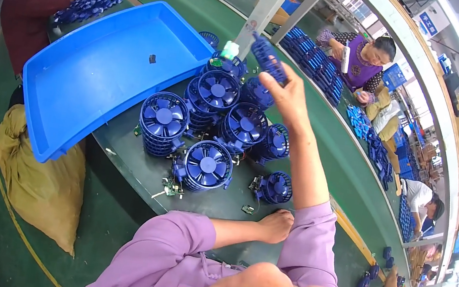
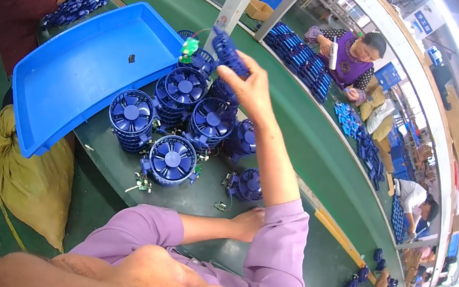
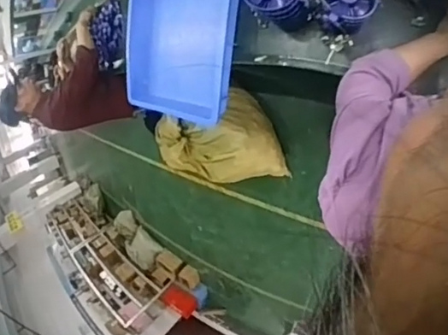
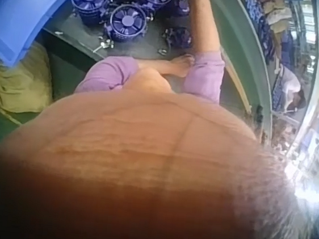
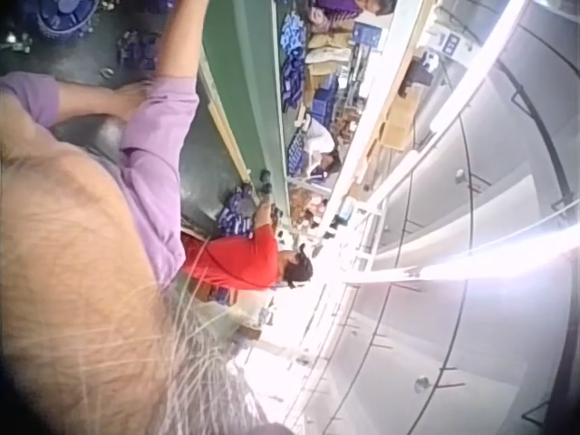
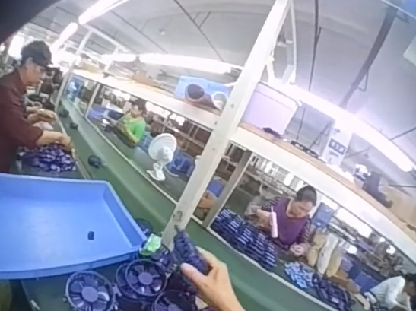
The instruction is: Assembling small blue fan components on a factory production line.
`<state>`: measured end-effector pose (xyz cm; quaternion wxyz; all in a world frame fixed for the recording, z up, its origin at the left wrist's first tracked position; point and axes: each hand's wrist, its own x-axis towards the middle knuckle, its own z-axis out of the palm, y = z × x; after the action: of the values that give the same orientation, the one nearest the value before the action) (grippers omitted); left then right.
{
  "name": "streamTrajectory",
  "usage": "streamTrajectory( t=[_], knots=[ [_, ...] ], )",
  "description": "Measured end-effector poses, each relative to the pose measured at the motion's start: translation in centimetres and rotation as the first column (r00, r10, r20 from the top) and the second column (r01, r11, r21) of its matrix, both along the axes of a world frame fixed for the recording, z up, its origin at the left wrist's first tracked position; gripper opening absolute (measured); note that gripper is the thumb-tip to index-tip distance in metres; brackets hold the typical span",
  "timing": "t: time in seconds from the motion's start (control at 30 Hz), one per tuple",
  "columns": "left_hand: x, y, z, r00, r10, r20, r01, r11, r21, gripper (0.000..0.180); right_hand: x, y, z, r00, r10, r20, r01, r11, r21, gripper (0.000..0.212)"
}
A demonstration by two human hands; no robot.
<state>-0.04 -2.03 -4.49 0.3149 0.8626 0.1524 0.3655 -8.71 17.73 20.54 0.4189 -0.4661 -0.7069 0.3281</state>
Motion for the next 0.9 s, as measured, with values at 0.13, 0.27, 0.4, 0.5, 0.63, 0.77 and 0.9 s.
streamTrajectory(
  t=[0.13, 0.27, 0.4, 0.5, 0.63, 0.77, 0.9],
  knots=[
    [-1.2, -0.2, 3.0, 0.997, -0.06, -0.047, 0.063, 0.995, 0.076, 0.015, 4.6, 0.9, -0.6, 0.992, -0.123, 0.031, 0.116, 0.977, 0.178, 0.057],
    [-2.0, 0.2, 3.9, 0.99, -0.076, -0.116, 0.085, 0.993, 0.077, 0.013, 5.8, 1.6, -1.7, 0.982, -0.18, 0.061, 0.167, 0.97, 0.175, 0.056],
    [-1.6, 0.6, 2.8, 0.991, -0.065, -0.121, 0.072, 0.996, 0.053, 0.013, 5.3, 2.6, -3.3, 0.98, -0.18, 0.089, 0.169, 0.978, 0.121, 0.057],
    [0.2, 0.2, 0.5, 0.999, -0.013, 0.037, 0.012, 1.0, 0.028, 0.016, 4.5, 4.1, -4.5, 0.97, -0.191, 0.149, 0.155, 0.962, 0.225, 0.061],
    [-0.2, -0.3, 1.4, 0.997, -0.01, 0.076, 0.01, 1.0, 0.008, 0.027, 4.9, 4.4, -5.8, 0.954, -0.217, 0.206, 0.164, 0.955, 0.245, 0.062],
    [-1.3, -0.5, 3.0, 0.994, -0.036, 0.1, 0.038, 0.999, -0.022, 0.036, 5.6, 4.0, -6.3, 0.92, -0.268, 0.285, 0.173, 0.932, 0.318, 0.062],
    [-1.5, -0.3, 3.0, 0.996, -0.025, 0.087, 0.025, 1.0, -0.009, 0.035, 5.3, 3.4, -6.2, 0.917, -0.267, 0.298, 0.168, 0.933, 0.319, 0.062]
  ],
)
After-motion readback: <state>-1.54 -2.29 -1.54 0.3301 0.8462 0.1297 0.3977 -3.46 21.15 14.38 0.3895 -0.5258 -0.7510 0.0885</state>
